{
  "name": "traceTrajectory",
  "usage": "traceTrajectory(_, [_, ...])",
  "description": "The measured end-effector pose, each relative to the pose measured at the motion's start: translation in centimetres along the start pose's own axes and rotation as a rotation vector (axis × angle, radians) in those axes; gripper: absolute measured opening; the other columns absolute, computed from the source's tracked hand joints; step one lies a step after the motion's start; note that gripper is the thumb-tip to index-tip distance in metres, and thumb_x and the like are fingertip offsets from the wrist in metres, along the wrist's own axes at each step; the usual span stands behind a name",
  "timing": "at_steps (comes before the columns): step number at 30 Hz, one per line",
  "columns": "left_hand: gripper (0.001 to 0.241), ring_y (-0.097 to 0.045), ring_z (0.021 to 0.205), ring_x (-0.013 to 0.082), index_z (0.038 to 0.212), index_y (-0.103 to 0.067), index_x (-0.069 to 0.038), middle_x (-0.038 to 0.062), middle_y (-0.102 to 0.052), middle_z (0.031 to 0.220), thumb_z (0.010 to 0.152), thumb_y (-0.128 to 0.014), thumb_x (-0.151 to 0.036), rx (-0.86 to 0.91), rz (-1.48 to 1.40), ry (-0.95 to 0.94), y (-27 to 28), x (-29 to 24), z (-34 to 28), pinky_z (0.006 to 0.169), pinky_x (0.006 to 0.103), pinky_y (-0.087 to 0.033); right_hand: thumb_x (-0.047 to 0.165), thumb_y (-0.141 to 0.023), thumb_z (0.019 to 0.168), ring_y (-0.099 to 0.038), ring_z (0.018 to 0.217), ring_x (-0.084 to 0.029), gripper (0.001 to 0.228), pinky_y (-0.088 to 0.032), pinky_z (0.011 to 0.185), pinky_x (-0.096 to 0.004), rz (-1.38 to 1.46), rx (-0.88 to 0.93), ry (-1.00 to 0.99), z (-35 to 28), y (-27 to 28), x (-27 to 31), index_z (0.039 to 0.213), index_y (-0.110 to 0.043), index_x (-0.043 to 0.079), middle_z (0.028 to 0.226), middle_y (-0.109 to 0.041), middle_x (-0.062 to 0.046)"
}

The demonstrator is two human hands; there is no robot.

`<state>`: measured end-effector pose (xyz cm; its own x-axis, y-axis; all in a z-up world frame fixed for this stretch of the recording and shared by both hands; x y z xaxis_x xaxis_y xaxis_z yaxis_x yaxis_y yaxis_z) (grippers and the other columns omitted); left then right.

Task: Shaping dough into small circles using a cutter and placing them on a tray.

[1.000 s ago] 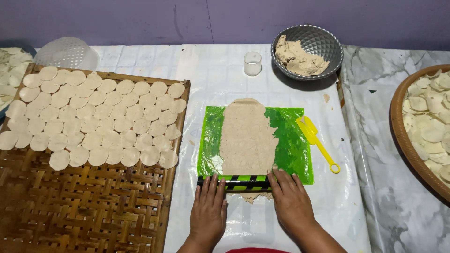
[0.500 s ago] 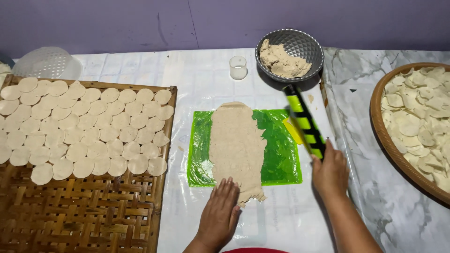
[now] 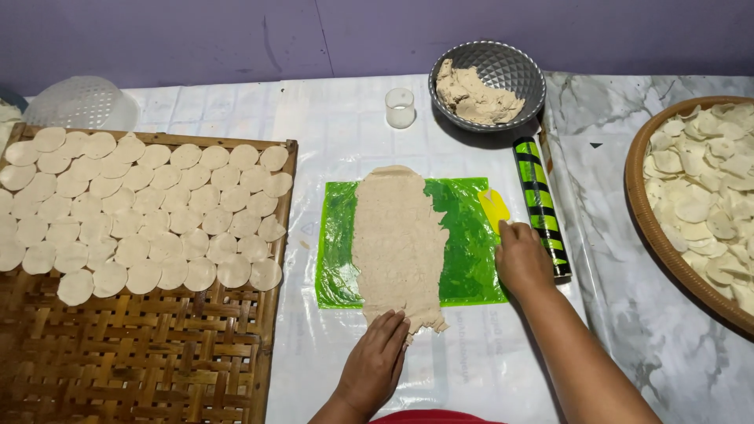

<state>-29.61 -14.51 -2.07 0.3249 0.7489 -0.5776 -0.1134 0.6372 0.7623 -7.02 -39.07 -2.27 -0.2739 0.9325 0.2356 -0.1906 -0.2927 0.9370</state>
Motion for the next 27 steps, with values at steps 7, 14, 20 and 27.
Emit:
traceTrajectory(7, [0.038, -0.056, 0.130, 0.0377, 0.132, -0.060, 0.007, 0.021, -0.061, 0.134, 0.095, -0.064, -0.004, -0.053, 0.008, -0.034, 0.5, -0.3, -0.3, 0.108, 0.0440, -0.046, 0.008, -0.061, 0.093, -0.067, 0.095, -0.038, 0.038, -0.055, 0.077, -0.050, -0.042, 0.178, -0.036, 0.1, 1.1, 3.4, 0.131, -0.063, 0.012, 0.114, -0.062, -0.017])
traceTrajectory(14, [0.035, -0.059, 0.127, 0.0355, 0.128, -0.062, 0.008, 0.020, -0.064, 0.129, 0.095, -0.065, -0.004, -0.086, 0.025, -0.059, 0.5, -0.2, -0.4, 0.107, 0.0421, -0.049, 0.032, -0.073, 0.086, -0.070, 0.081, -0.030, 0.021, -0.054, 0.063, -0.045, 0.213, 0.512, 0.366, -6.0, 4.4, 15.5, 0.104, -0.072, 0.020, 0.088, -0.068, -0.004])
traceTrajectory(20, [0.034, -0.059, 0.127, 0.0368, 0.126, -0.063, 0.008, 0.021, -0.063, 0.129, 0.094, -0.065, -0.004, -0.105, 0.034, -0.064, 0.7, -0.4, -0.3, 0.108, 0.0433, -0.048, 0.021, -0.070, 0.085, -0.070, 0.084, -0.030, 0.012, -0.054, 0.064, -0.045, 0.207, 0.453, 0.532, -7.3, 0.4, 17.2, 0.097, -0.072, 0.018, 0.087, -0.066, -0.005])
traceTrajectory(27, [0.036, -0.059, 0.126, 0.0368, 0.127, -0.063, 0.006, 0.020, -0.063, 0.128, 0.094, -0.069, -0.009, -0.071, -0.017, -0.021, 0.6, 0.0, -0.4, 0.106, 0.0430, -0.049, 0.026, -0.072, 0.085, -0.069, 0.083, -0.031, 0.016, -0.054, 0.064, -0.046, 0.207, 0.487, 0.484, -7.3, 2.8, 13.3, 0.098, -0.075, 0.017, 0.088, -0.068, -0.005])
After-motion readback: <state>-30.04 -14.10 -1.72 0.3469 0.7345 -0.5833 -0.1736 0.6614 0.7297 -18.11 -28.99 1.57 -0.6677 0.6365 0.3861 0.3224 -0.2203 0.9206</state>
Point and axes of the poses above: each hand's wrist, its own z-axis towards the middle knuckle, its own y-axis out of the back of the hand, x = y × z, the point moved 4 cm from there along z, towards the middle knuckle
